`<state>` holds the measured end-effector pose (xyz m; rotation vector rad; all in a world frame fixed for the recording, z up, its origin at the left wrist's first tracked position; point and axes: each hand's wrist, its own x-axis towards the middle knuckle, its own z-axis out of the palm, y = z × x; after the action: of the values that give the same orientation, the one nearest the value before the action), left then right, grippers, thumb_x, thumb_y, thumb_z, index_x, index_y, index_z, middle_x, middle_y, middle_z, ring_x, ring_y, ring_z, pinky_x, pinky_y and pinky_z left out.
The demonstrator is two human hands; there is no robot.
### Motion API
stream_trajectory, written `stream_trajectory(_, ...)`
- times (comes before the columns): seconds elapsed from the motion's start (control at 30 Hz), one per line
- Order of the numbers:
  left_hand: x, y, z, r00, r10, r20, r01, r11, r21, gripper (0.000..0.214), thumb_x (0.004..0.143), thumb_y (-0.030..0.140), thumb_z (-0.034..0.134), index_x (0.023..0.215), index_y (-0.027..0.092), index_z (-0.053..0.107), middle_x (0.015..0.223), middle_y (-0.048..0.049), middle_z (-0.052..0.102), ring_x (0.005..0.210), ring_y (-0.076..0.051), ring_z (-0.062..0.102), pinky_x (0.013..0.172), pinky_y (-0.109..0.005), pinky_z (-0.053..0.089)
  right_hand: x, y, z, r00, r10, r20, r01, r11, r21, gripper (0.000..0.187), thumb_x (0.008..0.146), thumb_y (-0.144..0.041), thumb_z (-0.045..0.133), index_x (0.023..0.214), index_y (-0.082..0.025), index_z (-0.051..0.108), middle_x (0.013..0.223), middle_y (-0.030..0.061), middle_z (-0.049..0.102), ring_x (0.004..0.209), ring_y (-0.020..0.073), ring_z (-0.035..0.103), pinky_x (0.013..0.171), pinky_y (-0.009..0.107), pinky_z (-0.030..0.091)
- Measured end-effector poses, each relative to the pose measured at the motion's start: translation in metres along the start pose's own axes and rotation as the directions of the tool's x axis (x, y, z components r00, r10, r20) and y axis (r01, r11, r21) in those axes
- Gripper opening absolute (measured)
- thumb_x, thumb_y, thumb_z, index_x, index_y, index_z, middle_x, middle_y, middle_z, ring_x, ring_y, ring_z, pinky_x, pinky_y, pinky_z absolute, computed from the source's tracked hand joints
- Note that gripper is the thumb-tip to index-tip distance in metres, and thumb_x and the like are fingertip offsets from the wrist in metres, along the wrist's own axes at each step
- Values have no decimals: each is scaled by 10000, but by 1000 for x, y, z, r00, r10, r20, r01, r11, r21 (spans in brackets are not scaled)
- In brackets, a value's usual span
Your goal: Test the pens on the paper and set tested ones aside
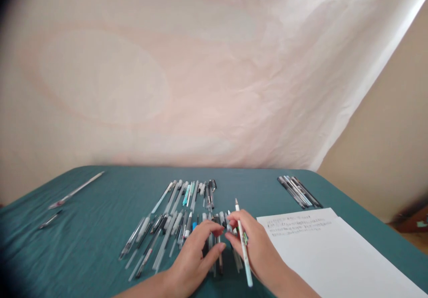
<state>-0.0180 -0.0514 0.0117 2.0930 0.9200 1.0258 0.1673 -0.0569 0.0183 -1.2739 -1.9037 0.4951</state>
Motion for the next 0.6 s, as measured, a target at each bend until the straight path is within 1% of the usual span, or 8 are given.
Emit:
stream_trajectory(0.1,0,-2,1,1000,-3,-1,2,999,-49,154,836,196,520,984,202,561,931,-52,590,873,-188,544,783,-298,429,-6,-13,9,988,-151,23,152,986,-64,221,777,-132,515,966,-247,519,856,30,572,722,167,576,651,280,472)
stream_trajectory(0.2,1,-2,1,1000,-10,-6,10,997,-80,102,840,200,516,924,191,574,874,-39,589,820,-171,549,741,-273,431,-10,-14,14,972,-235,-10,232,964,-131,303,765,-80,502,1014,-254,504,843,37,566,718,180,581,636,294,477)
stream_trajectory(0.37,1,1,0,1000,-9,-16,8,996,-84,107,832,166,505,884,182,597,826,-29,597,769,-155,552,715,-258,429,-13,-8,20,953,-301,-48,286,937,-201,343,773,-69,496,1060,-256,498,831,48,557,709,190,580,618,308,489)
stream_trajectory(0.47,1,3,-1,999,4,-35,-8,994,-107,110,815,166,528,876,182,618,810,-32,615,755,-158,562,715,-262,437,-14,-7,24,942,-329,-59,308,924,-226,360,778,-74,494,1084,-262,509,839,54,556,719,195,583,626,313,496)
stream_trajectory(0.53,2,3,-1,999,-12,-51,4,988,-155,120,828,207,530,883,187,634,819,-40,634,767,-167,575,725,-271,449,-14,-7,25,937,-340,-85,316,923,-219,367,793,-96,500,1115,-270,502,864,59,559,760,201,588,654,314,499)
stream_trajectory(0.6,4,1,0,995,-75,-71,54,965,-257,158,855,262,504,915,190,631,840,-48,650,778,-173,593,733,-280,466,-14,-6,24,933,-334,-133,310,935,-170,391,802,-140,528,1164,-276,466,909,63,561,800,202,587,689,314,500)
